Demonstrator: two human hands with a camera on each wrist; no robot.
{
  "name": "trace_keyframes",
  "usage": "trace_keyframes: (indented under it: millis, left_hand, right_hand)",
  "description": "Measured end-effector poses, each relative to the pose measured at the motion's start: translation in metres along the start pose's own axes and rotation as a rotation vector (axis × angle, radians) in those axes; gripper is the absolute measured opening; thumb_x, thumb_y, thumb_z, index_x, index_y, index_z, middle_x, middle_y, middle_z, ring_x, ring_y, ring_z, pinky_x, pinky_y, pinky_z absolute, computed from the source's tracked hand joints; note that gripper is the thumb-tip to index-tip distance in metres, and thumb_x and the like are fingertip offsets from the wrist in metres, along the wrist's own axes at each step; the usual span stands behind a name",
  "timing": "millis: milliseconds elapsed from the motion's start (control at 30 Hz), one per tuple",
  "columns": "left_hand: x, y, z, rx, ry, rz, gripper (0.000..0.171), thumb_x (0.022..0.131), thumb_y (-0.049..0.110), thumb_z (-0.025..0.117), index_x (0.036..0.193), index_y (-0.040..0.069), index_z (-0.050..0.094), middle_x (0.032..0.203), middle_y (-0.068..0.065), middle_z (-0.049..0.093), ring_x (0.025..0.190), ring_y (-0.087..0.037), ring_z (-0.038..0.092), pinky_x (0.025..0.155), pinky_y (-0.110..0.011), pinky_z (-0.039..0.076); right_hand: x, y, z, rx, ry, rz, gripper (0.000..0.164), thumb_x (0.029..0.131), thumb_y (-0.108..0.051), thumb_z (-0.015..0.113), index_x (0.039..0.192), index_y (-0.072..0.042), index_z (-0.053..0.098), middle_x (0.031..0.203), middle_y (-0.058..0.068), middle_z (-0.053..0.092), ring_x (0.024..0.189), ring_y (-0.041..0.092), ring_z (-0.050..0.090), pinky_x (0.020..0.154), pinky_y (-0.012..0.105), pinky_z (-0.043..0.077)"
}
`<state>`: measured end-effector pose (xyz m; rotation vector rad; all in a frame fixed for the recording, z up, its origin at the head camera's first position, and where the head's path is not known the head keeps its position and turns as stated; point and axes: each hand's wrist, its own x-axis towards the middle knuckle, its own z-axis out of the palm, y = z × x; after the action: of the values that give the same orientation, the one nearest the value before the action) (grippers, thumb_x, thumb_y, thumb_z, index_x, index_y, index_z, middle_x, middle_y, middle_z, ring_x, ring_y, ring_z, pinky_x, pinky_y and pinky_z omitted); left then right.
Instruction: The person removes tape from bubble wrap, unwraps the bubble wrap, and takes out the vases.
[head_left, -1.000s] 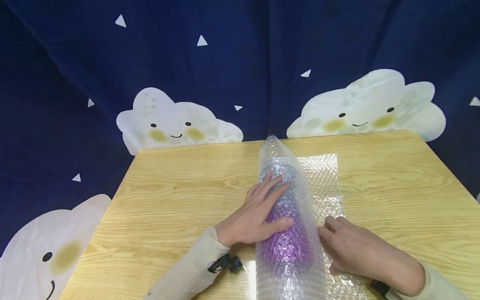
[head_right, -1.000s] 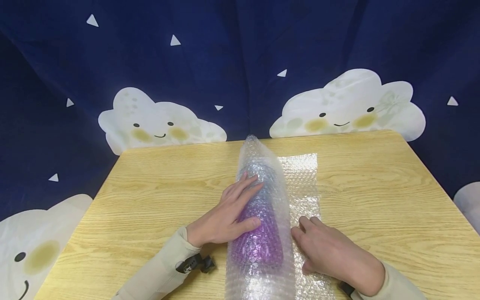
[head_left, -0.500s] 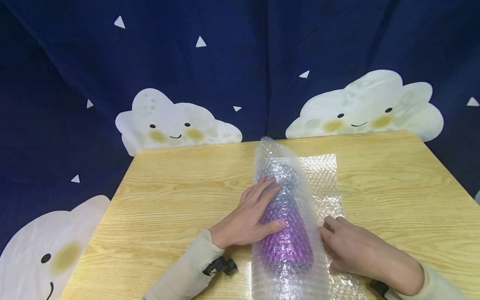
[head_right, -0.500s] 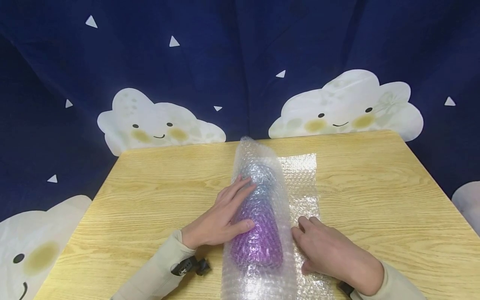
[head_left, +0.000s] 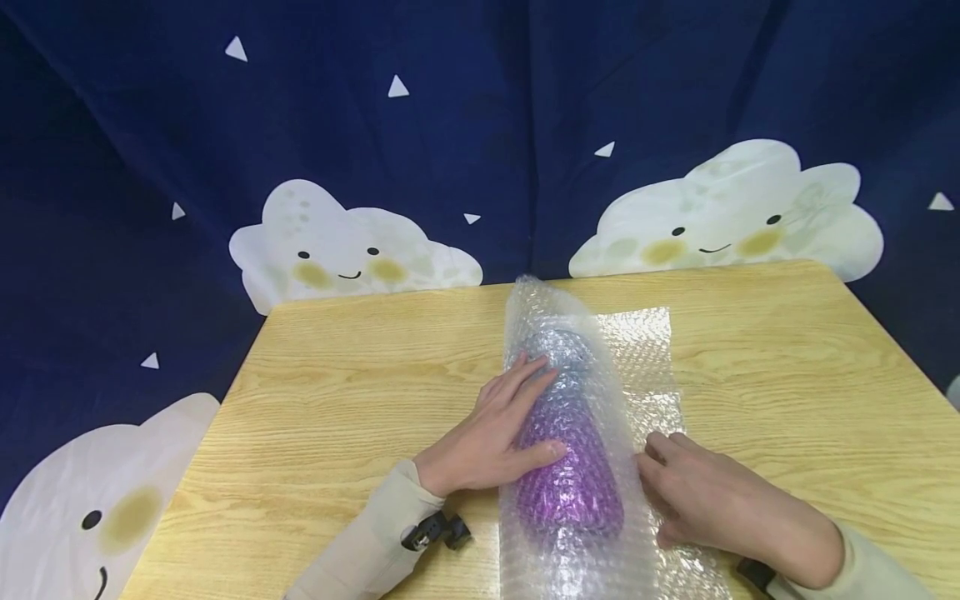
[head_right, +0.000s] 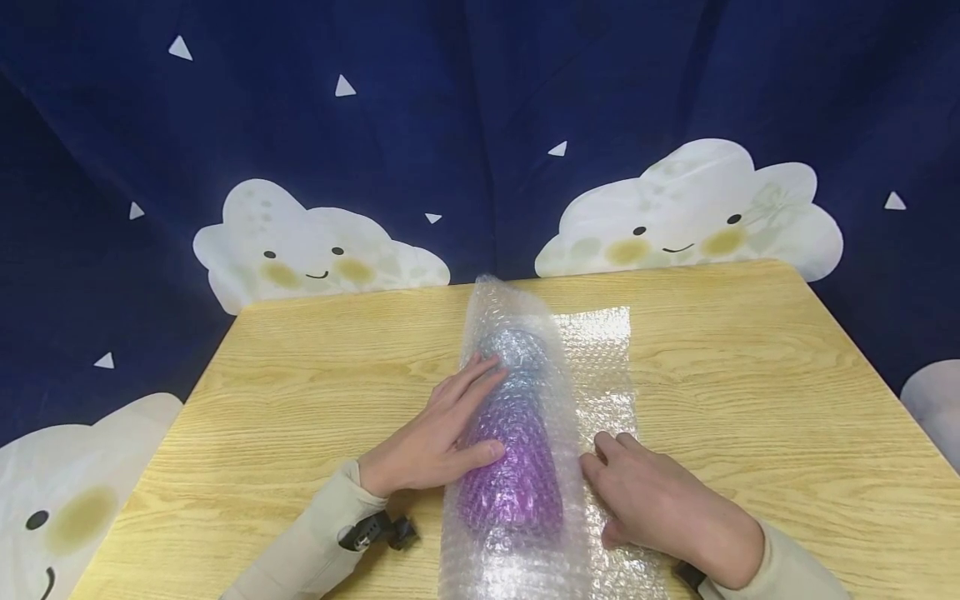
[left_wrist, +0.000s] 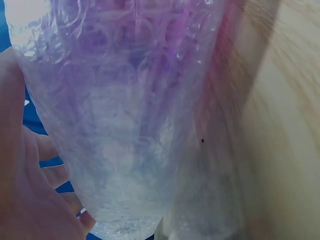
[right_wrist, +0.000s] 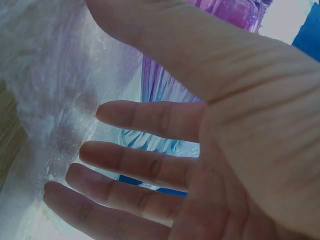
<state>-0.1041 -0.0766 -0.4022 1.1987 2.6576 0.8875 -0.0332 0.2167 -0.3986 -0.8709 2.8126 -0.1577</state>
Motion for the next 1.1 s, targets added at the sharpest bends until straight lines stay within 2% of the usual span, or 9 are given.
trace_keyframes:
  millis: [200, 367, 600, 933, 1100]
  left_hand:
    - [-0.001, -0.001, 0.0, 0.01, 0.008, 0.006, 0.097, 0.095, 0.084, 0.023, 0.168, 0.019, 0.014, 0.177, -0.006, 0.008, 0.165, -0.034, 0.003, 0.129, -0.067, 0.017]
    - [-0.002, -0.002, 0.001, -0.009, 0.004, -0.006, 0.099, 0.094, 0.086, 0.022, 0.167, 0.02, 0.015, 0.177, -0.005, 0.009, 0.165, -0.033, 0.003, 0.129, -0.068, 0.017]
    - [-0.004, -0.005, -0.001, -0.009, 0.005, 0.001, 0.097, 0.095, 0.085, 0.024, 0.168, 0.022, 0.014, 0.177, -0.004, 0.008, 0.165, -0.032, 0.004, 0.129, -0.067, 0.019]
    - [-0.008, -0.01, -0.002, -0.041, -0.028, -0.011, 0.098, 0.093, 0.086, 0.024, 0.168, 0.025, 0.009, 0.178, 0.0, 0.003, 0.165, -0.026, 0.001, 0.128, -0.067, 0.02]
    - [-0.009, -0.013, -0.003, -0.032, -0.026, -0.009, 0.097, 0.095, 0.084, 0.024, 0.168, 0.023, 0.01, 0.177, 0.0, 0.007, 0.165, -0.026, 0.004, 0.129, -0.065, 0.021]
  right_hand:
    - [0.0, 0.0, 0.0, 0.01, 0.005, -0.001, 0.062, 0.057, -0.048, 0.094, 0.099, -0.018, 0.062, 0.095, -0.006, 0.052, 0.083, 0.011, 0.048, 0.065, 0.031, 0.054]
    - [0.0, 0.0, 0.001, 0.01, 0.023, -0.021, 0.061, 0.057, -0.048, 0.094, 0.099, -0.017, 0.062, 0.093, -0.007, 0.05, 0.08, 0.01, 0.045, 0.061, 0.028, 0.05]
    - [0.001, 0.0, 0.001, 0.02, 0.039, -0.031, 0.057, 0.056, -0.048, 0.094, 0.09, -0.022, 0.056, 0.09, -0.009, 0.047, 0.078, 0.008, 0.042, 0.059, 0.025, 0.045]
    - [0.0, 0.001, 0.0, 0.03, 0.03, -0.031, 0.057, 0.056, -0.045, 0.095, 0.093, -0.022, 0.057, 0.089, -0.01, 0.046, 0.078, 0.008, 0.041, 0.058, 0.023, 0.043]
    - [-0.001, 0.002, 0.0, 0.034, 0.045, -0.046, 0.055, 0.057, -0.041, 0.095, 0.088, -0.025, 0.053, 0.087, -0.011, 0.043, 0.077, 0.008, 0.039, 0.058, 0.022, 0.041]
